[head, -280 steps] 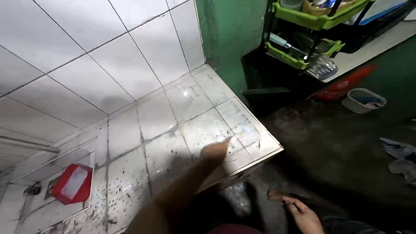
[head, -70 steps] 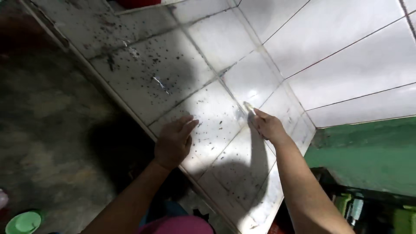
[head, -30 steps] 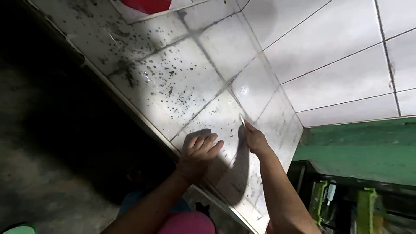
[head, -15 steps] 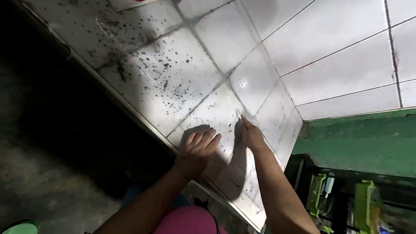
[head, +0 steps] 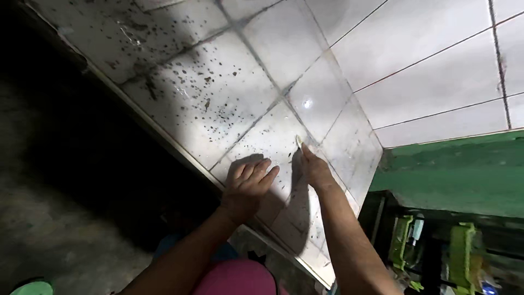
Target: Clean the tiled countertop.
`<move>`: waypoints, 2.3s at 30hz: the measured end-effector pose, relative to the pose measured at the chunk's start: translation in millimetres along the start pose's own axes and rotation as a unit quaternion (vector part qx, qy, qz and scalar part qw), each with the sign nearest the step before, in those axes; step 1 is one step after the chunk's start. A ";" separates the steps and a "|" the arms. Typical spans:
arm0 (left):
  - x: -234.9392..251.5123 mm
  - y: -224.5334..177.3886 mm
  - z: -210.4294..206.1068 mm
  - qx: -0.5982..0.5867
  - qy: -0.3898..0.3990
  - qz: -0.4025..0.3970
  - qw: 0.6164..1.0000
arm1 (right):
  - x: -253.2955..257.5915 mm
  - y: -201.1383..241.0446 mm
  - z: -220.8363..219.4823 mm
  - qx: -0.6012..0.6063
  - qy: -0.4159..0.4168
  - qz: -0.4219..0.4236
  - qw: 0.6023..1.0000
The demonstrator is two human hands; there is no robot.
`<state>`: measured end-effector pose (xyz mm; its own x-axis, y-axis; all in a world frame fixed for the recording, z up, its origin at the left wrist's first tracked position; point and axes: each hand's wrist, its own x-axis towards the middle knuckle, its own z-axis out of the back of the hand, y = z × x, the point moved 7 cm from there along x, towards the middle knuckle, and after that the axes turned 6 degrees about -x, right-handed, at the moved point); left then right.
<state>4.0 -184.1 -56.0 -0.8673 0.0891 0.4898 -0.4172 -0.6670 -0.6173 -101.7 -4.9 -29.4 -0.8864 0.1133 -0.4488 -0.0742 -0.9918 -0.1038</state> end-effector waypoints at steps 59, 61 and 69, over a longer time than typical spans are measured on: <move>1.2 -2.9 2.9 -0.010 -0.003 -0.003 1.000 | -23.9 86.0 -8.4 -0.063 0.031 0.091 0.993; -1.5 -2.2 1.5 -0.022 -0.012 -0.007 1.000 | 14.4 90.3 10.4 -0.103 0.019 0.078 0.991; 1.9 -1.6 3.0 -0.025 0.021 0.007 0.999 | -44.3 81.1 -15.7 -0.035 0.014 0.076 0.996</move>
<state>3.9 -185.1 -52.3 -0.8833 0.1117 0.4553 -0.4173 -0.6301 -0.6549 -61.3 -89.4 -31.9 -0.8722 -0.0356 -0.4878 0.0935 -0.9911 -0.0948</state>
